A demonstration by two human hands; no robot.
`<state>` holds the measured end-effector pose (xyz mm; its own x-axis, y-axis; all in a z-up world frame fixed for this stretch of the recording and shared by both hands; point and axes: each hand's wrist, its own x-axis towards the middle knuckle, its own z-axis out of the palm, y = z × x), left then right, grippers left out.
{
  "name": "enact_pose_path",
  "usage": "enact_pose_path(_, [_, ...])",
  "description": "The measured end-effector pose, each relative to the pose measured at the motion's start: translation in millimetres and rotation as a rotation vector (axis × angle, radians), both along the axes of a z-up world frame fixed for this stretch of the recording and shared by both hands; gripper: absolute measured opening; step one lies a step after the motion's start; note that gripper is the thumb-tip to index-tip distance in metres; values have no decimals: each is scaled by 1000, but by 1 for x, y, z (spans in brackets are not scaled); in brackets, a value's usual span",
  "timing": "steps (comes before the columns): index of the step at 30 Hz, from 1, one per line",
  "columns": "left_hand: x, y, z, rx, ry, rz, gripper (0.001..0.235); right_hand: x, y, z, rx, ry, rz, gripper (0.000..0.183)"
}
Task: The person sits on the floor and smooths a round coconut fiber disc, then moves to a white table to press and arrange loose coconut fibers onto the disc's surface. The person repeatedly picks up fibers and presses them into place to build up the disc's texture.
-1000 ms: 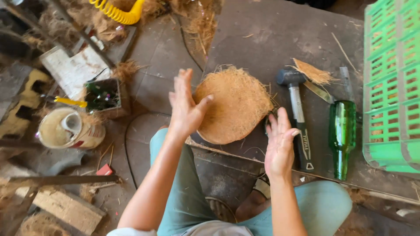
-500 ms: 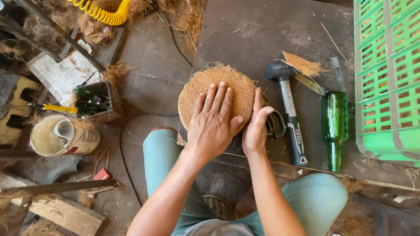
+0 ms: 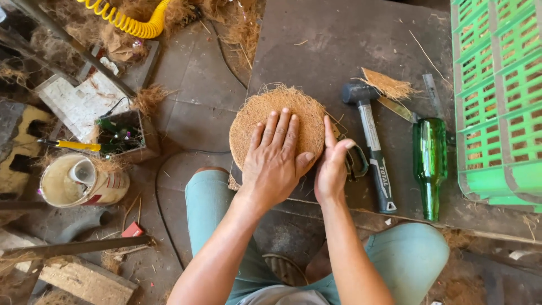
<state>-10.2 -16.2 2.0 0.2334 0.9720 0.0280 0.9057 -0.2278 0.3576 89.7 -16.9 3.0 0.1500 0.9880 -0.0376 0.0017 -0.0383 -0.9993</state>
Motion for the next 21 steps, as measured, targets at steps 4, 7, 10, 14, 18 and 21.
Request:
enact_pose_path(4, [0, 0, 0, -16, -1, 12, 76, 27, 20, -20, -112, -77, -42, 85])
enact_pose_path(7, [0, 0, 1, 12, 5, -2, 75, 40, 37, -35, 127, 91, -44, 87])
enact_pose_path(10, [1, 1, 2, -8, 16, -1, 76, 36, 41, -29, 162, -5, 135, 93])
enact_pose_path(14, [0, 0, 1, -2, 7, -2, 75, 30, 33, -14, -19, -28, 183, 91])
enact_pose_path(18, [-1, 1, 0, 28, -9, -11, 75, 43, 53, -34, 33, 116, 146, 93])
enact_pose_path(21, [-2, 0, 2, 27, -9, -17, 75, 37, 54, -21, 77, 123, 218, 95])
